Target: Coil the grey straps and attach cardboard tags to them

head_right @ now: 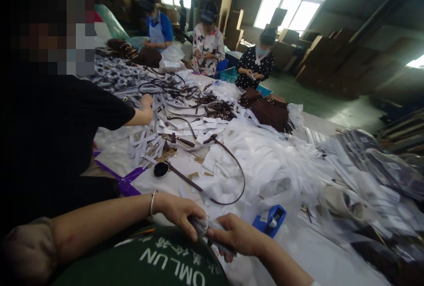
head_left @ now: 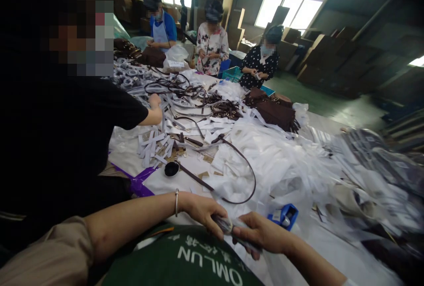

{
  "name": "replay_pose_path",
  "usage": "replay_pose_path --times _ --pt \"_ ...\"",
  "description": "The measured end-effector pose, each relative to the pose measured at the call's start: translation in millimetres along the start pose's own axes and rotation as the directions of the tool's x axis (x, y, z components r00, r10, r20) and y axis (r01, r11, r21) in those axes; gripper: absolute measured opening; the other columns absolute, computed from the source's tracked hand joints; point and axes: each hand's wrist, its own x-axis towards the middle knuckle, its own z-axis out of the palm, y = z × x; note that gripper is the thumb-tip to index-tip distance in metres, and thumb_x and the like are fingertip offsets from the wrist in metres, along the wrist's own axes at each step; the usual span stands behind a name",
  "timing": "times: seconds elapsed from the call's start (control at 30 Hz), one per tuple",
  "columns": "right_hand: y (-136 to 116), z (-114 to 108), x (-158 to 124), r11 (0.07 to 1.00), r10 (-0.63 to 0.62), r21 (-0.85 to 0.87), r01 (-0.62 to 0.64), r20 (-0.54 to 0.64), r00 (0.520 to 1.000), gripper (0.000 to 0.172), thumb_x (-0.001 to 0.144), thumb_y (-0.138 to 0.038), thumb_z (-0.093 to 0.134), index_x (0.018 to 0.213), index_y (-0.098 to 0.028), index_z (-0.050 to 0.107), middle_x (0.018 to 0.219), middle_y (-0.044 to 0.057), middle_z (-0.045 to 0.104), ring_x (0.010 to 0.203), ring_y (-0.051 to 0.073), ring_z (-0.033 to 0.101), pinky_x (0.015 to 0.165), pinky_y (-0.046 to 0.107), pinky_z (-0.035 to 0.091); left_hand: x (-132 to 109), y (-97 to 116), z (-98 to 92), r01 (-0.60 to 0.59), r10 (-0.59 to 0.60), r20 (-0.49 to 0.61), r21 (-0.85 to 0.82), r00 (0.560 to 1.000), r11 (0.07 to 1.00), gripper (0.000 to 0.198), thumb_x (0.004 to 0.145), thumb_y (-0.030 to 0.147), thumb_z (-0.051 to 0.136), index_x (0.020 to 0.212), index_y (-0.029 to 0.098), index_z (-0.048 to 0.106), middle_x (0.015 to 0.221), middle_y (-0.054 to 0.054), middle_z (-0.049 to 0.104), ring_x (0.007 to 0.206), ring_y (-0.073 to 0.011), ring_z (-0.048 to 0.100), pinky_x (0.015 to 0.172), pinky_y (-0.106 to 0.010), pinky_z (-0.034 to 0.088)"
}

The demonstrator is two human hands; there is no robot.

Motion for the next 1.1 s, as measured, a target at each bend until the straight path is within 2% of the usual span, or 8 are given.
replay_pose_path --times 0.07,0.17,0.3,0.43,0.63,0.83,0.93,1.1 --pt "7 7 6 0.968 -0.125 0.214 0.127 -0.022 0.992 0.041 0.087 -0.052 0.051 0.081 -0.014 0.062 0.047 -0.004 0.052 0.034 0.006 0.043 0.037 0.018 0.028 -2 3 1.8 -0.025 0.016 -0.109 -0.081 0.994 0.996 0.049 0.066 0.056 0.074 0.091 0.017 0.059 0.069 0.002 0.056 0.058 -0.0101 0.049 0.052 -0.019 0.038" --pt "12 18 21 0.774 -0.276 0.504 0.384 -0.278 0.920 0.044 0.088 -0.053 0.049 0.078 -0.013 0.064 0.040 -0.006 0.044 0.030 0.004 0.033 0.034 0.018 0.025 4 11 -0.4 -0.188 0.123 -0.321 -0.182 0.939 0.965 0.051 0.075 0.062 0.063 0.094 0.016 0.054 0.064 0.003 0.053 0.050 -0.0074 0.043 0.045 -0.018 0.033" --pt "6 26 47 0.367 -0.201 0.715 0.595 -0.563 0.801 0.039 0.081 -0.053 0.059 0.073 -0.015 0.064 0.042 -0.009 0.036 0.032 0.001 0.020 0.030 0.013 0.019 17 26 -3.9 -0.358 0.246 -0.577 -0.085 0.779 0.930 0.055 0.087 0.065 0.039 0.103 0.015 0.055 0.071 0.001 0.051 0.053 -0.0079 0.047 0.047 -0.019 0.039" --pt "-8 28 67 0.200 -0.147 0.743 0.639 -0.622 0.769 0.035 0.079 -0.049 0.065 0.074 -0.014 0.063 0.046 -0.010 0.038 0.036 0.000 0.021 0.032 0.010 0.023 30 24 -0.6 -0.408 0.168 -0.652 -0.235 0.739 0.882 0.057 0.089 0.061 0.040 0.117 0.014 0.057 0.071 0.000 0.053 0.052 -0.0072 0.044 0.046 -0.018 0.037" --pt "-13 38 90 0.383 0.051 0.604 0.699 -0.770 0.636 0.041 0.082 -0.055 0.057 0.075 -0.015 0.065 0.051 -0.005 0.049 0.041 0.005 0.039 0.039 0.017 0.033 43 -8 12.5 -0.496 -0.009 -0.732 -0.470 0.682 0.730 0.063 0.087 0.061 0.046 0.131 0.016 0.043 0.070 0.002 0.053 0.051 -0.0087 0.047 0.052 -0.024 0.045" --pt "4 38 99 0.774 0.034 0.340 0.533 -0.864 0.502 0.055 0.087 -0.065 0.038 0.077 -0.017 0.064 0.059 0.003 0.059 0.052 0.016 0.051 0.049 0.029 0.042 31 -13 1.3 -0.225 0.157 -0.856 0.049 0.493 0.973 0.046 0.089 0.053 0.047 0.111 0.014 0.060 0.101 -0.008 0.064 0.093 -0.0194 0.059 0.087 -0.031 0.045" --pt "3 34 101 0.796 0.001 0.281 0.536 -0.886 0.463 0.050 0.086 -0.062 0.042 0.107 -0.020 0.058 0.060 -0.002 0.055 0.051 0.015 0.049 0.048 0.027 0.040 28 -7 -3.2 -0.109 0.257 -0.819 0.235 0.513 0.966 0.040 0.091 0.048 0.046 0.114 0.018 0.060 0.109 -0.007 0.064 0.103 -0.0203 0.057 0.095 -0.031 0.040" --pt "-13 27 103 0.688 0.000 0.262 0.677 -0.933 0.360 0.049 0.084 -0.055 0.053 0.123 -0.025 0.050 0.059 -0.007 0.046 0.050 0.010 0.042 0.047 0.022 0.035 31 -5 2.1 -0.201 0.229 -0.819 0.141 0.527 0.969 0.042 0.095 0.047 0.038 0.120 0.015 0.050 0.109 -0.009 0.062 0.100 -0.0193 0.058 0.091 -0.031 0.043"
